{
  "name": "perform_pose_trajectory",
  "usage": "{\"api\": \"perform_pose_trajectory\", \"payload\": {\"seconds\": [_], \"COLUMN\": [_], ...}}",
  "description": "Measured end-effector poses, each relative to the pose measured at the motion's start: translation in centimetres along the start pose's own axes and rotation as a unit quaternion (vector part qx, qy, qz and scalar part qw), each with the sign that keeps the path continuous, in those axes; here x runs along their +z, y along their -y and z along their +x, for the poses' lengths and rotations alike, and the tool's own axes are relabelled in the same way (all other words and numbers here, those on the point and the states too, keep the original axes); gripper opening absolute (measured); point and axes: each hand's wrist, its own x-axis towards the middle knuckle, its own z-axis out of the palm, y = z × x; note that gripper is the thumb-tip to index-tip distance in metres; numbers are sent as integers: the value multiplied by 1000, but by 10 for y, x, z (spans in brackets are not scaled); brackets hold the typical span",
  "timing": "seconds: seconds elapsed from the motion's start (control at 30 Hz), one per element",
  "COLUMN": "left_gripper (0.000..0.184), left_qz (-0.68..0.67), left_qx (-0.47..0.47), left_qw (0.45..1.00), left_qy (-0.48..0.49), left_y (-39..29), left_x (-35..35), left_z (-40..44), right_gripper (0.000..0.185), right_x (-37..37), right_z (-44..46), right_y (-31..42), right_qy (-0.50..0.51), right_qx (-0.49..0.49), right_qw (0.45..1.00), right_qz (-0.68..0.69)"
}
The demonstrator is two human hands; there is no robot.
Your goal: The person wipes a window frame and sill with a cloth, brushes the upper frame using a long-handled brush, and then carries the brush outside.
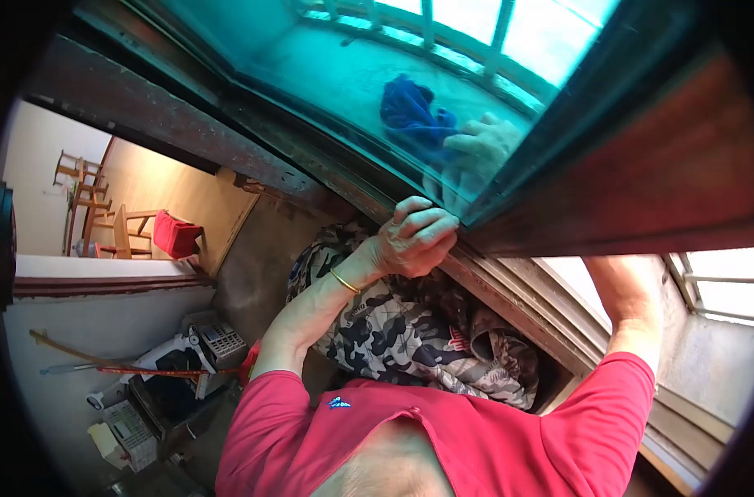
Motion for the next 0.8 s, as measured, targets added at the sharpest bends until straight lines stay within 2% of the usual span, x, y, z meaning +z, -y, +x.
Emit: {"api": "perform_pose_trajectory", "payload": {"seconds": [0.17,0.3,0.37,0.4,0.43,0.47,0.5,0.57,0.6,0.63,0.7,0.73,0.8], "left_gripper": [18,16,16,16,16,16,16,15,15,15,14,14,14], "left_qz": [-5,-7,-3,-5,-7,-6,0,0,7,-1,7,1,7], "left_qx": [-7,-8,-4,-7,-11,-6,-5,-6,-5,-4,-7,-6,-6], "left_qw": [1000,1000,1000,999,999,1000,1000,1000,1000,1000,1000,1000,1000], "left_qy": [6,24,18,34,30,25,20,19,22,21,25,22,24], "left_y": [-2,0,0,-1,-2,-2,-2,-2,-2,-3,-3,-2,-1], "left_x": [3,0,3,2,3,4,5,5,4,4,5,6,8], "left_z": [1,2,0,0,0,0,0,1,1,0,-1,-1,0], "right_gripper": [27,25,25,24,23,33,53,70,76,76,73,73,69], "right_x": [-62,-69,-117,-137,-149,-154,-156,-151,-144,-121,-58,-64,-68], "right_z": [-154,-266,-287,-301,-323,-361,-376,-394,-381,-393,-422,-411,-391], "right_y": [30,17,19,12,5,-11,-9,-11,3,-2,0,2,-1], "right_qy": [23,11,116,164,157,130,73,-36,-69,-69,-6,-5,1], "right_qx": [236,413,441,493,553,552,566,530,572,552,547,551,620], "right_qw": [969,887,887,853,818,807,780,808,812,831,813,809,757], "right_qz": [75,207,75,48,-29,-166,-256,-255,-96,-3,-202,-205,-203]}}
